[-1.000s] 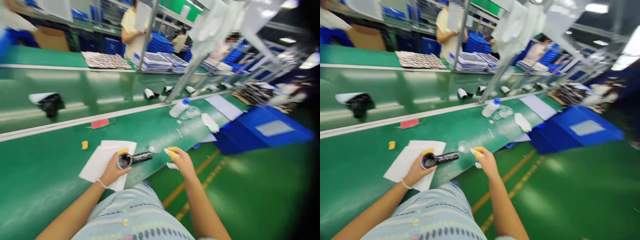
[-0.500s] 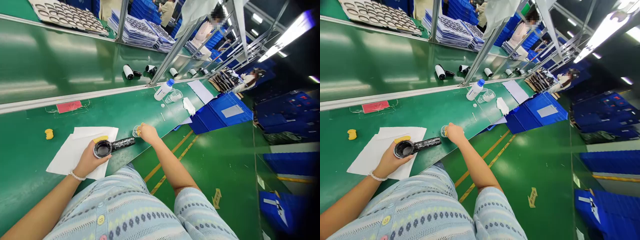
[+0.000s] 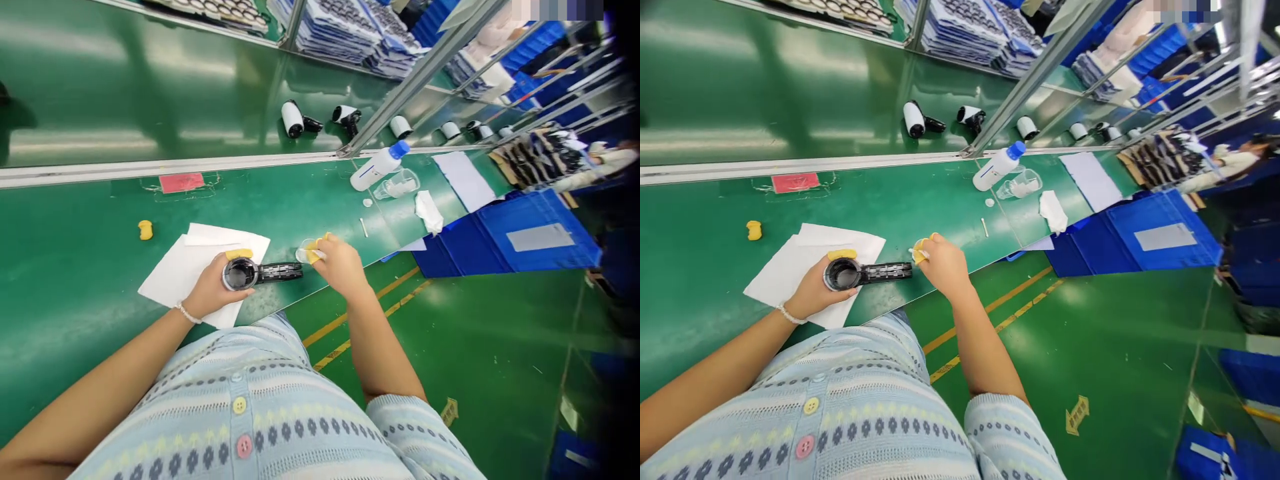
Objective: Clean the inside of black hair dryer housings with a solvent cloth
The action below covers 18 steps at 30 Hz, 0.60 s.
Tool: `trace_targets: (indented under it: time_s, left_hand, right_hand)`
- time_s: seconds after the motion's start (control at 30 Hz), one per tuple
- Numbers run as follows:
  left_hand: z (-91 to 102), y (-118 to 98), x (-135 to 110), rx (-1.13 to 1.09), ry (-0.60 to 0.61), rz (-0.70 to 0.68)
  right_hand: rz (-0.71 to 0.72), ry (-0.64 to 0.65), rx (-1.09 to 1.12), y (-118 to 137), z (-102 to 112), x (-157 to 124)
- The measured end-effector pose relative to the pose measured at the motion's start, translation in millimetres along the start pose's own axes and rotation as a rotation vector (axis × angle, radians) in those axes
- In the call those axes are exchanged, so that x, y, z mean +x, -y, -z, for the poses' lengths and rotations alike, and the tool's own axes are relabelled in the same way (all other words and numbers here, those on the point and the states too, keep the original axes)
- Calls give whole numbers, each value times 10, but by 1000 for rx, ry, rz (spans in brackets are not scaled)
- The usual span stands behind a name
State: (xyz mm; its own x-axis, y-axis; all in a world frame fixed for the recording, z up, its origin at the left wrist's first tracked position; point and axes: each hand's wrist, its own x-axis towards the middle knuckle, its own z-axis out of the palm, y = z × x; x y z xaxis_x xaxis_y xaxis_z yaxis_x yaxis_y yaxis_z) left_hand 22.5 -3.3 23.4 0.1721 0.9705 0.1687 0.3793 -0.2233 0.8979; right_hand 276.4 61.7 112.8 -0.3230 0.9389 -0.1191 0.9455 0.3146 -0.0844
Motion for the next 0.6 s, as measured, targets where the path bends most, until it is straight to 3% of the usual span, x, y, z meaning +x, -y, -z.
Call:
trace_targets:
  time_s: [0.13, 0.23, 0.43, 0.6]
  left_hand:
    - [-4, -31, 21, -20, -10, -25]
    - [-9, -53, 38, -29, -15, -36]
    - [-26, -19, 40, -17, -31, -40]
    - [-29, -4, 42, 13, -38, -57]
  right_hand:
    - [362, -199, 432, 404, 4, -208]
    - [538, -258, 485, 682, -78, -190]
    - [606, -209, 331, 866, -211, 17]
    - [622, -76, 272, 843, -122, 37]
